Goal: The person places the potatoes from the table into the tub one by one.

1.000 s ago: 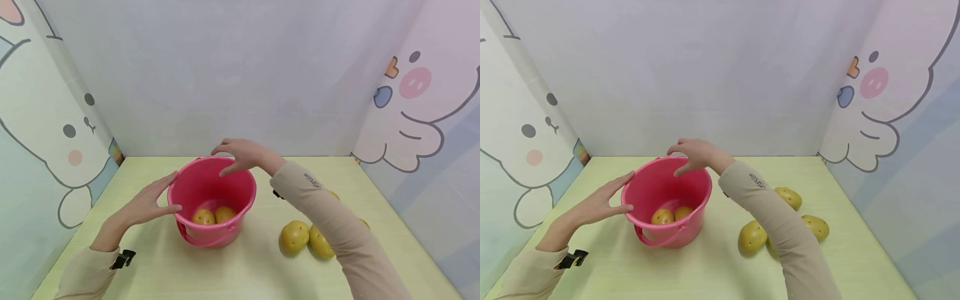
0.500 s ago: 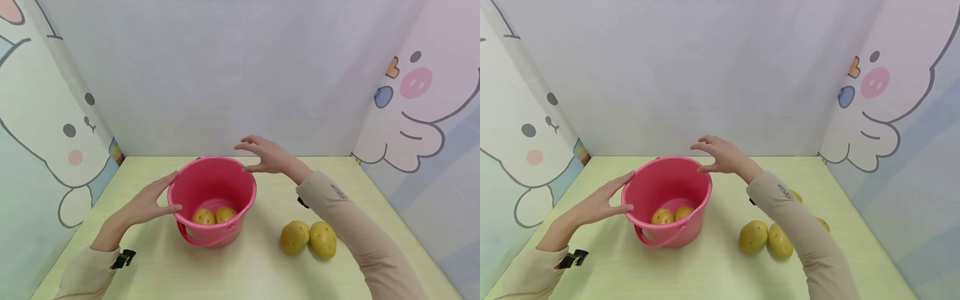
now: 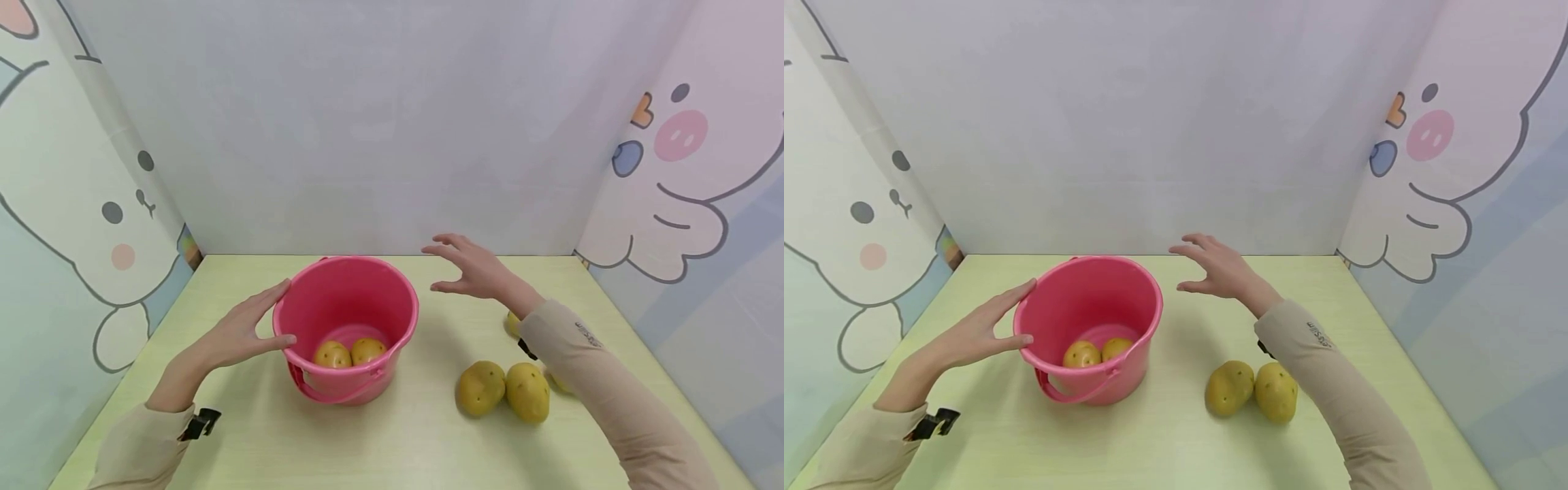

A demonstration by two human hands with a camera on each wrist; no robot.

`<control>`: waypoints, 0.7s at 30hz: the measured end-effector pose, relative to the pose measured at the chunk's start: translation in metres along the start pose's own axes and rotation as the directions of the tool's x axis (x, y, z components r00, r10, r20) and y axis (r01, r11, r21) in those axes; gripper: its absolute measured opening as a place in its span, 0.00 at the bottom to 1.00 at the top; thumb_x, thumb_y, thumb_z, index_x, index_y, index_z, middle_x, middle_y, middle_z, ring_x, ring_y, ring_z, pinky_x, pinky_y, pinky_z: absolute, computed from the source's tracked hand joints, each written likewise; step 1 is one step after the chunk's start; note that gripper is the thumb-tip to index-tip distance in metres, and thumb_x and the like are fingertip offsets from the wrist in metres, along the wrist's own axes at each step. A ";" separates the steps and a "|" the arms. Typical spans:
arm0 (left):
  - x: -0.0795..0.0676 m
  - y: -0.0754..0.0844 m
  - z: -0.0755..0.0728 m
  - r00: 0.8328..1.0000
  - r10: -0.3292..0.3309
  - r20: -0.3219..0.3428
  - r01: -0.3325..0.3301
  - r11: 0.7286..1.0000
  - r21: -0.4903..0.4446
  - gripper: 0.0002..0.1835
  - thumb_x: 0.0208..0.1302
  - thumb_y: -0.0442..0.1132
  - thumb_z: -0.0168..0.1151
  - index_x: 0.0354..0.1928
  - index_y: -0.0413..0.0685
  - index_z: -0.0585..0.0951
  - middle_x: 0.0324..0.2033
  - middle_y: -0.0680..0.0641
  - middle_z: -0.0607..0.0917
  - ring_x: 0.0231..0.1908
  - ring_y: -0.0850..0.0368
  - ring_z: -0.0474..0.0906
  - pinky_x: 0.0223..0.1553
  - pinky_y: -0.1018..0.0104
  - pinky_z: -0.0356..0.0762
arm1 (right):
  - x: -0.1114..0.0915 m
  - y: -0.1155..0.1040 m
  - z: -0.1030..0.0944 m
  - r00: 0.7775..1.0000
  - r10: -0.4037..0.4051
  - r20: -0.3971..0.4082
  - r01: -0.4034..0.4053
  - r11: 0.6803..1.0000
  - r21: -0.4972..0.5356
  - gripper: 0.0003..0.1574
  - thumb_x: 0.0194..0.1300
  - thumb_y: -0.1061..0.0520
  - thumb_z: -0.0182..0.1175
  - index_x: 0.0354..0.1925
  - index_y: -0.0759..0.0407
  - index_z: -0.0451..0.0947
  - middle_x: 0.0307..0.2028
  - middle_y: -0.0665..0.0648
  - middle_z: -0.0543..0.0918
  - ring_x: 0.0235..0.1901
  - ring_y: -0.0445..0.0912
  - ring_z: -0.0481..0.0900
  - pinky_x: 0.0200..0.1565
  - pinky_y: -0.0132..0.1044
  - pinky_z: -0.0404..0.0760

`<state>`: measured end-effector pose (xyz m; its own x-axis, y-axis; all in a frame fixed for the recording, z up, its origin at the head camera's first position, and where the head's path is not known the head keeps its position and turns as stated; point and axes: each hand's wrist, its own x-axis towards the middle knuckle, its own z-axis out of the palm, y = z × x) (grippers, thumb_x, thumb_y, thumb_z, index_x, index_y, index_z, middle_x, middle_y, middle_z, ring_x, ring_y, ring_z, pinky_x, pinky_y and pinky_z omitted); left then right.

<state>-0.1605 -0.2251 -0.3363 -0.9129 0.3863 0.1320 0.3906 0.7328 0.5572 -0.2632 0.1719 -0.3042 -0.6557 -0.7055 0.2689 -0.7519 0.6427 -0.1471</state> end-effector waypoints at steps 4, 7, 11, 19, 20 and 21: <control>0.000 0.000 0.000 1.000 -0.005 0.001 0.005 1.000 -0.001 0.50 0.44 0.58 0.65 0.67 0.49 0.53 0.62 0.43 0.58 0.58 0.42 0.54 0.38 0.46 0.73 | -0.014 0.011 0.003 1.000 0.030 0.000 -0.030 1.000 -0.006 0.42 0.50 0.39 0.62 0.60 0.48 0.62 0.59 0.58 0.62 0.56 0.53 0.60 0.42 0.51 0.73; 0.000 0.000 0.000 1.000 -0.006 0.002 0.006 1.000 0.000 0.50 0.44 0.58 0.65 0.67 0.49 0.53 0.62 0.43 0.58 0.58 0.42 0.54 0.38 0.46 0.73 | -0.024 0.018 0.004 0.999 0.051 -0.008 -0.051 0.999 -0.012 0.42 0.50 0.39 0.62 0.61 0.49 0.62 0.59 0.59 0.61 0.56 0.54 0.60 0.41 0.52 0.73; 0.000 0.000 0.000 1.000 -0.005 0.001 0.005 1.000 0.002 0.50 0.44 0.58 0.65 0.67 0.49 0.52 0.62 0.43 0.58 0.58 0.42 0.54 0.39 0.45 0.72 | -0.037 0.026 0.006 0.997 0.076 -0.021 -0.076 0.997 -0.010 0.42 0.49 0.40 0.63 0.61 0.48 0.61 0.59 0.59 0.61 0.56 0.54 0.60 0.41 0.52 0.73; 0.000 -0.002 0.001 1.000 0.001 -0.001 -0.001 1.000 -0.001 0.50 0.44 0.58 0.65 0.67 0.49 0.52 0.62 0.43 0.58 0.58 0.42 0.55 0.39 0.46 0.73 | -0.062 0.040 0.009 0.992 0.118 -0.053 -0.118 0.993 -0.014 0.43 0.49 0.40 0.63 0.60 0.50 0.62 0.59 0.60 0.60 0.56 0.56 0.59 0.41 0.56 0.71; 0.000 -0.001 0.001 1.000 0.001 -0.001 -0.001 1.000 -0.001 0.50 0.44 0.58 0.65 0.67 0.49 0.52 0.62 0.43 0.58 0.58 0.42 0.55 0.39 0.46 0.73 | -0.065 0.042 0.010 0.991 0.124 -0.055 -0.125 0.992 -0.015 0.43 0.49 0.40 0.63 0.60 0.50 0.62 0.59 0.61 0.60 0.56 0.56 0.59 0.40 0.56 0.71; 0.000 -0.001 0.001 1.000 0.001 -0.001 -0.001 1.000 -0.002 0.50 0.45 0.58 0.65 0.67 0.49 0.52 0.62 0.43 0.58 0.58 0.42 0.54 0.39 0.45 0.73 | -0.069 0.044 0.010 0.990 0.132 -0.056 -0.133 0.991 -0.018 0.43 0.49 0.39 0.63 0.60 0.50 0.62 0.59 0.61 0.60 0.56 0.56 0.59 0.41 0.56 0.71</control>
<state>-0.1606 -0.2256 -0.3379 -0.9125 0.3866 0.1337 0.3916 0.7311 0.5587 -0.2520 0.2455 -0.3387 -0.7442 -0.5968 0.2999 -0.6566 0.7361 -0.1644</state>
